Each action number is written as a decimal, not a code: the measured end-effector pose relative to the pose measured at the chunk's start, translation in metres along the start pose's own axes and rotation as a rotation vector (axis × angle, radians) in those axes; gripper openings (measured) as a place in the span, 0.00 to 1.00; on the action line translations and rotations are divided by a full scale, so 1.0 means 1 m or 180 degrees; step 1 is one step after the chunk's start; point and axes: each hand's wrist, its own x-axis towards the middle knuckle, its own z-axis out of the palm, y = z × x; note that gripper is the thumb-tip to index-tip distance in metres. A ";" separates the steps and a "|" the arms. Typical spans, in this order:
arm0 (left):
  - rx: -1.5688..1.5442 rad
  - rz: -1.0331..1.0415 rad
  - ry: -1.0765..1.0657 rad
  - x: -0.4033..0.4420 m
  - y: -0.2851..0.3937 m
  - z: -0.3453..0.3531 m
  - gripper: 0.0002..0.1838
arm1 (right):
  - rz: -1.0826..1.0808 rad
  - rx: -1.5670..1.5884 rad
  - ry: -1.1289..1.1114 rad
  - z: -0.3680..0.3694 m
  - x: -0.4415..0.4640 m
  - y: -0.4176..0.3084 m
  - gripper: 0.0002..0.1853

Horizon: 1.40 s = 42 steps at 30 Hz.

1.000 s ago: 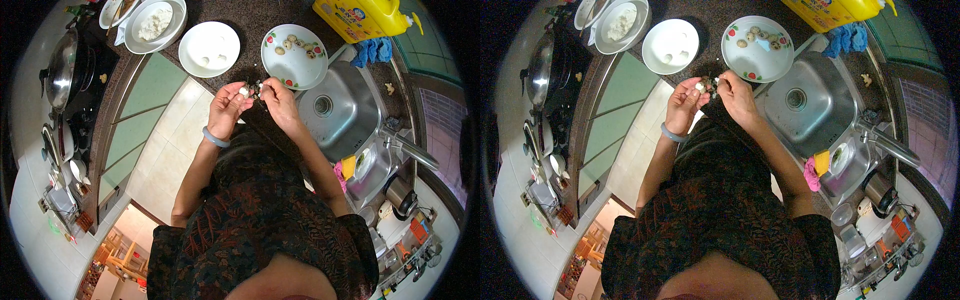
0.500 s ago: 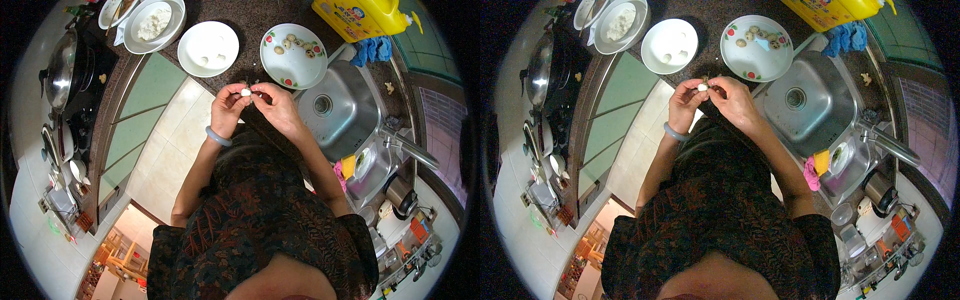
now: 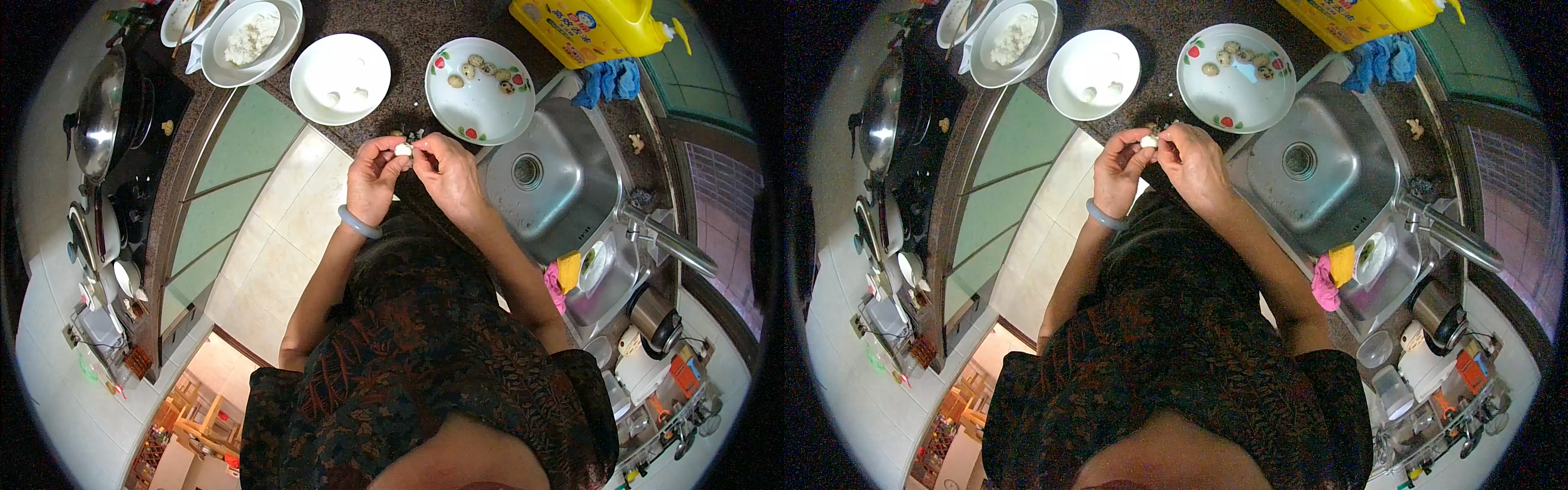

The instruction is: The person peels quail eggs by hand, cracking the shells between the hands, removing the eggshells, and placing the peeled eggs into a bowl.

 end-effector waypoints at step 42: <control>-0.0344 -0.0038 -0.0062 0.001 -0.004 -0.004 0.16 | 0.0522 0.0437 -0.0388 -0.009 -0.001 0.001 0.10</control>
